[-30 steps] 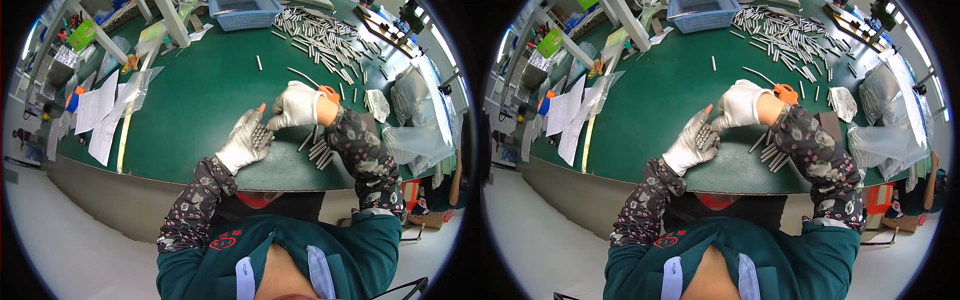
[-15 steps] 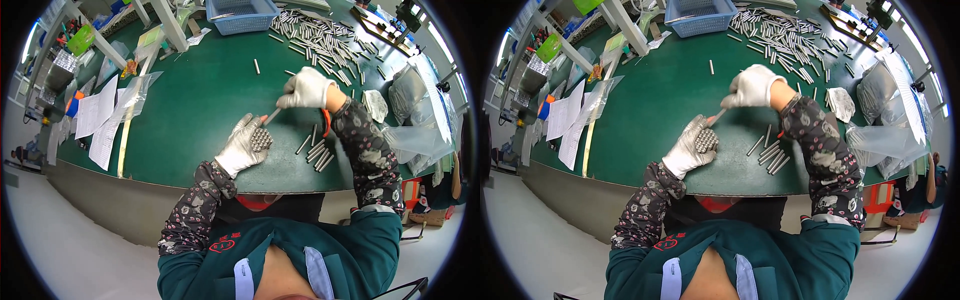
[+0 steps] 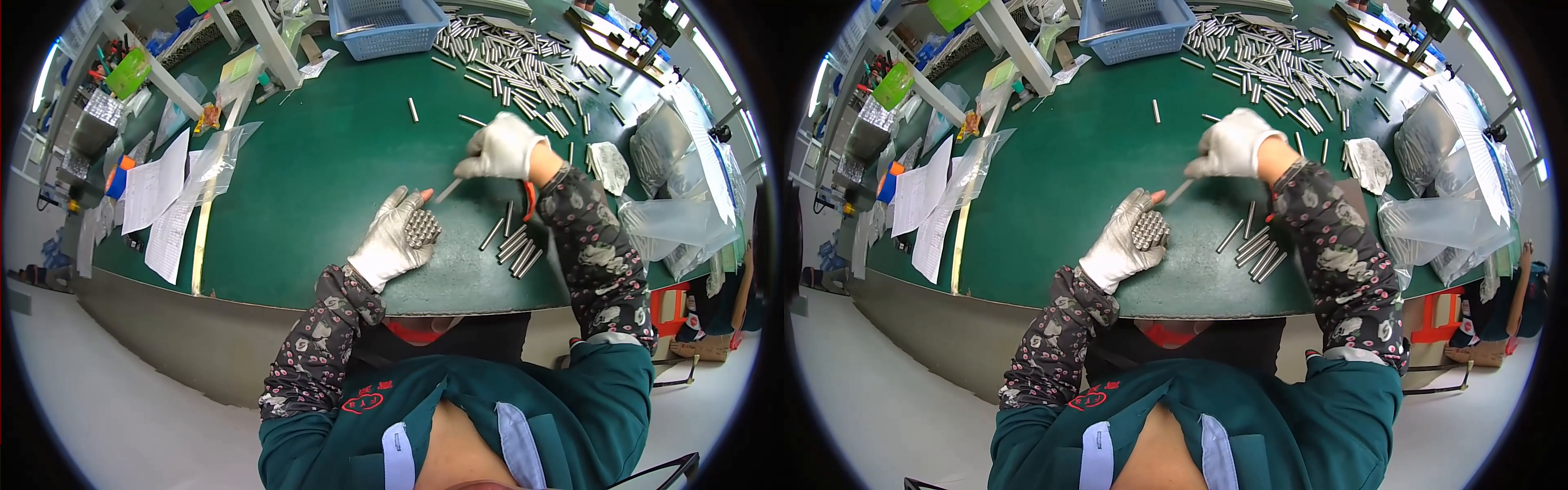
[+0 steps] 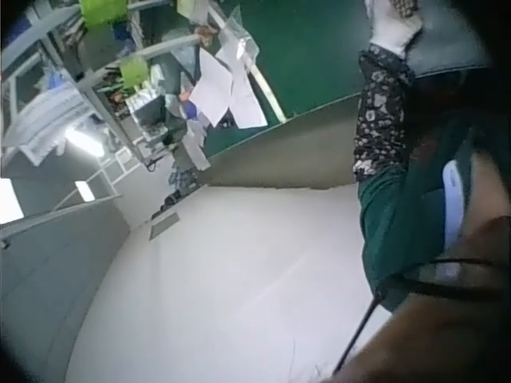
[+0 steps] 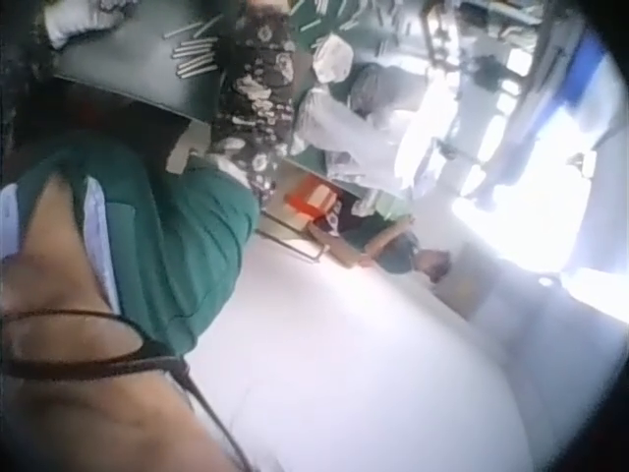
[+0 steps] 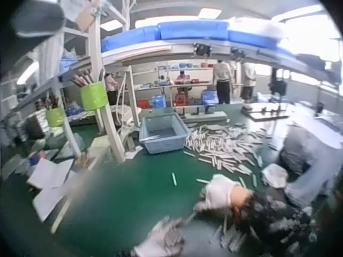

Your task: Arranging metal pins into a circular jig, sanding the ends, and cleaning with an air gun.

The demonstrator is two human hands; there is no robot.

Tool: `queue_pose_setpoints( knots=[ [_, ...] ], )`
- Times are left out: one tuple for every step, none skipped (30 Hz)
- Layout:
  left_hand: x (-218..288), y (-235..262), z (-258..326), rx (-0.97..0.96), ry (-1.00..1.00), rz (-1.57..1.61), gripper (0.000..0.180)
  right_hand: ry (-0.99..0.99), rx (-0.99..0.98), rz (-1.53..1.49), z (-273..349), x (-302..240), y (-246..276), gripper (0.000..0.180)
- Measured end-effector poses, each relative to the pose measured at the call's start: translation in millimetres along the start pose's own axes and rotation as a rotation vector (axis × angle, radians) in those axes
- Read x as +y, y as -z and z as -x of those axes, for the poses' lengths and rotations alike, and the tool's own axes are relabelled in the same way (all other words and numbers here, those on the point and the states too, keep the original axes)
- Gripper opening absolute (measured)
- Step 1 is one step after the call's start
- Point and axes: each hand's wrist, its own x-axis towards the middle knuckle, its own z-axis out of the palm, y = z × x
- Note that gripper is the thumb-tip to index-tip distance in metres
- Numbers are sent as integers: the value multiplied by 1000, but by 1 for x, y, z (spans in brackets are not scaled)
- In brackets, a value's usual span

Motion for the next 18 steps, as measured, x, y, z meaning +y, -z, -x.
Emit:
queue_pose_setpoints(
  knots=[
    [-1,0,-1,12,-92,-154,60,-58,14,-82,3,3,5,32],
    [-1,-1,-1,15,-94,-154,60,-56,14,-80,4,-1,5,32],
    [-2,-3,1,21,-37,15,66,66,-12,-124,4,-16,3,32],
    [-2,-4,2,19,16,187,75,179,-36,-166,6,-28,1,32],
    [-1,-4,3,14,15,186,75,319,52,-168,5,-27,-19,31],
    [1,-2,4,7,47,154,74,322,55,-170,3,-21,-20,31],
    [3,-2,3,-6,73,124,74,179,51,-97,2,-7,-16,32],
    [3,-1,1,-10,68,124,74,37,46,-24,3,5,-11,32],
    [2,0,0,6,-11,-29,64,-60,11,55,6,9,2,31],
    [1,0,-1,21,-89,-182,56,-125,-34,-53,6,11,4,40],
    [-1,-1,-1,23,-87,-181,56,-1,-4,-82,7,4,0,36],
    [-5,-2,1,83,-132,-179,54,121,26,-113,9,-15,-3,32],
    [-5,-3,1,138,-181,-175,53,191,-45,-170,9,-30,-3,33],
    [-5,-3,1,131,-182,-173,53,244,-15,-160,7,-26,-21,33],
    [-1,-1,3,81,-84,-78,53,143,-18,-185,6,-20,-23,33],
    [2,-1,2,28,11,21,53,38,-23,-205,7,-11,-18,33],
    [5,0,0,26,9,22,53,-19,16,-50,7,1,-8,34],
    [8,2,-1,47,-90,-119,53,-85,-3,34,9,7,2,33]
  ],
)
